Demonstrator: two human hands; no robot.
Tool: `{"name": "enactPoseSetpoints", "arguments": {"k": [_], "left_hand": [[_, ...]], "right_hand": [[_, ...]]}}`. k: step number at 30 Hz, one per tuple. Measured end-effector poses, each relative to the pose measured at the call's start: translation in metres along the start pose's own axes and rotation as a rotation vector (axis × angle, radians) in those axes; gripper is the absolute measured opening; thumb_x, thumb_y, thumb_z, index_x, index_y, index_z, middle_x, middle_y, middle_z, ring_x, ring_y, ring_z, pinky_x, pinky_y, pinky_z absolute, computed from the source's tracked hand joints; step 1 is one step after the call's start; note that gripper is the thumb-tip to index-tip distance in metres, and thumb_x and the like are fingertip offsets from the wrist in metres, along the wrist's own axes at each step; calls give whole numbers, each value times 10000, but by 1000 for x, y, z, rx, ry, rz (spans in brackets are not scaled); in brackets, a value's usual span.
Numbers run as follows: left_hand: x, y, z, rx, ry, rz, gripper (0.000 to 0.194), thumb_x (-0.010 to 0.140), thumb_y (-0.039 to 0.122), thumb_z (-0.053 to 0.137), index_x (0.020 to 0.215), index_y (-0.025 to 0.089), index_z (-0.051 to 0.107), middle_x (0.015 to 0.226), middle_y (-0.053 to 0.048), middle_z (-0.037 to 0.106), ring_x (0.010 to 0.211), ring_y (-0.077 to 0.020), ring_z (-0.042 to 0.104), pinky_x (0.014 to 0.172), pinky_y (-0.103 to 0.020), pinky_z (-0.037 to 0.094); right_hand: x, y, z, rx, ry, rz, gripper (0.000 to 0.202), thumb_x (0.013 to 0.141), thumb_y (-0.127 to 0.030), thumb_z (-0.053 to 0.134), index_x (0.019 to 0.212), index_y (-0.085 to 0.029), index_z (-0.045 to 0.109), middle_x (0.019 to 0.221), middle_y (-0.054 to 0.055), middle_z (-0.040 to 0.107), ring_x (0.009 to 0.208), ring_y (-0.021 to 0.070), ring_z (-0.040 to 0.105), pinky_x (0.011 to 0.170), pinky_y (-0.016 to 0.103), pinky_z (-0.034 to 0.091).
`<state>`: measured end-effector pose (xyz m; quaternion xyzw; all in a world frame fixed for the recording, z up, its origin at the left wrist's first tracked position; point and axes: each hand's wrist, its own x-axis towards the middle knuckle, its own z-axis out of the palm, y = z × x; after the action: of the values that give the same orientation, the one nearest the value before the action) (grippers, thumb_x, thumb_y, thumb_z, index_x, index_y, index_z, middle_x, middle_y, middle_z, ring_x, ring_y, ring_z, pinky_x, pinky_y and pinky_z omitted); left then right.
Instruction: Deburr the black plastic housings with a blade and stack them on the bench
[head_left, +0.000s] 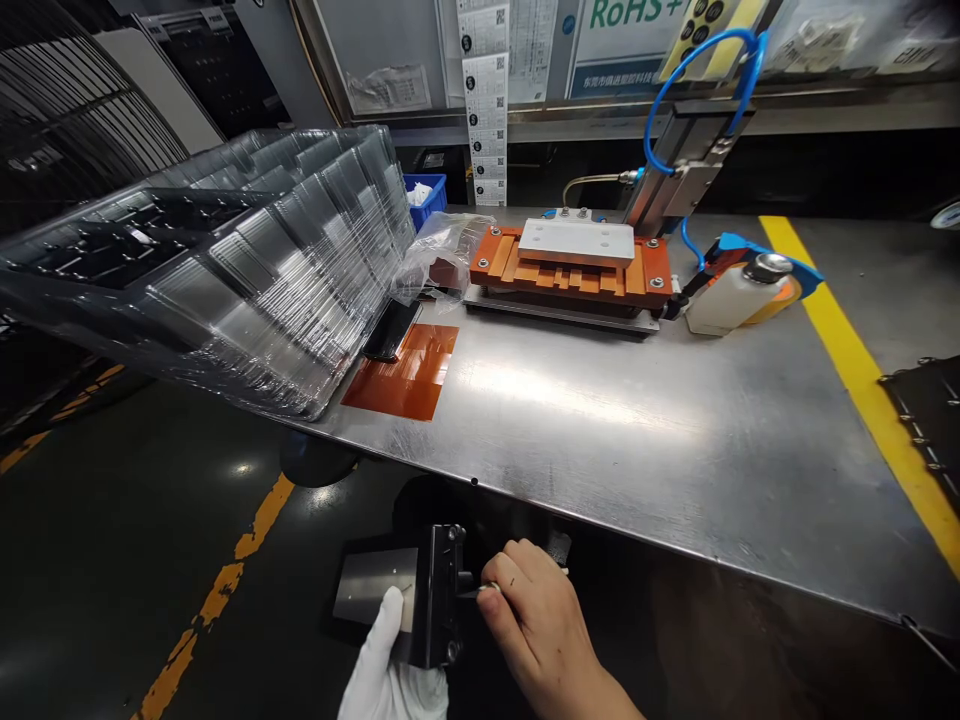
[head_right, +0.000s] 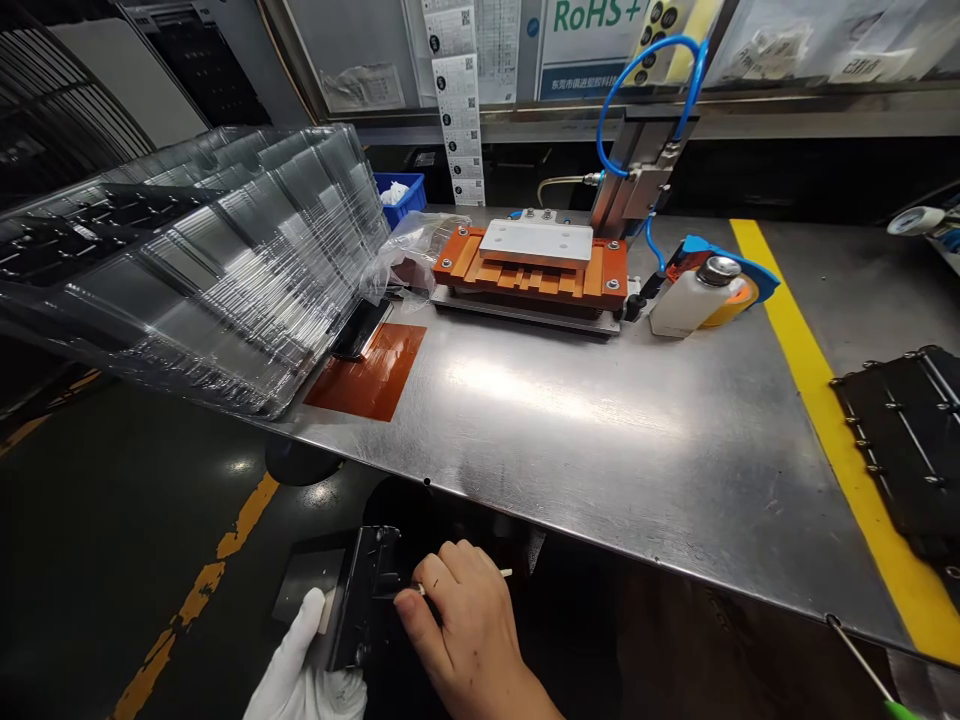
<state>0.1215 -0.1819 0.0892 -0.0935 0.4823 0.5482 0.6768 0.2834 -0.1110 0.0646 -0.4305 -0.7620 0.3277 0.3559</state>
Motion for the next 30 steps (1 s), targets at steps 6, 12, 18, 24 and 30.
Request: {"name": "enactPoseSetpoints", "arguments": {"k": [6, 12, 18, 24, 30], "left_hand": [[7, 5, 7, -131, -6, -57, 274, 979, 109, 501, 993, 171, 768, 1008, -41, 802, 966, -114, 736, 836, -152, 561], [0, 0, 32, -59, 88, 34, 137, 918, 238, 658, 912, 209, 792, 951, -19, 814, 928, -139, 756, 753, -114, 579], [2, 3, 42, -169, 63, 9, 361, 1003, 155, 468, 853, 179, 795, 930, -26, 814, 898, -102, 752, 866, -125, 547], [6, 4, 27, -166, -76, -5, 408, 1009, 108, 389, 997, 148, 795, 1042, -93, 795, 1032, -164, 726, 1003, -265, 516], [11, 3, 15, -135, -165, -2, 457, 1024, 123, 333, 1021, 130, 789, 1093, -123, 780, 1034, -182, 726, 1038, -322, 499]], "right_hand": [[-4, 2, 9, -35, 140, 22, 318, 1061, -451, 398, 943, -238, 603, 821, 15, 583, 740, 181, 541, 699, 319, 407], [2, 7, 10, 47, 467, 58, 260, 1046, -454, 455, 964, -253, 599, 847, 2, 581, 781, 170, 562, 745, 310, 420], [-1, 4, -1, 435, -93, 184, 568, 1041, -616, 234, 819, -222, 577, 662, -26, 558, 537, 115, 514, 522, 233, 393], [4, -3, 3, 251, -30, 30, 611, 905, -772, 428, 701, -205, 532, 596, -38, 555, 482, 92, 481, 481, 217, 335], [8, -4, 5, 228, 36, -35, 580, 908, -737, 480, 701, -199, 538, 585, -45, 555, 472, 81, 470, 467, 209, 318]]}}
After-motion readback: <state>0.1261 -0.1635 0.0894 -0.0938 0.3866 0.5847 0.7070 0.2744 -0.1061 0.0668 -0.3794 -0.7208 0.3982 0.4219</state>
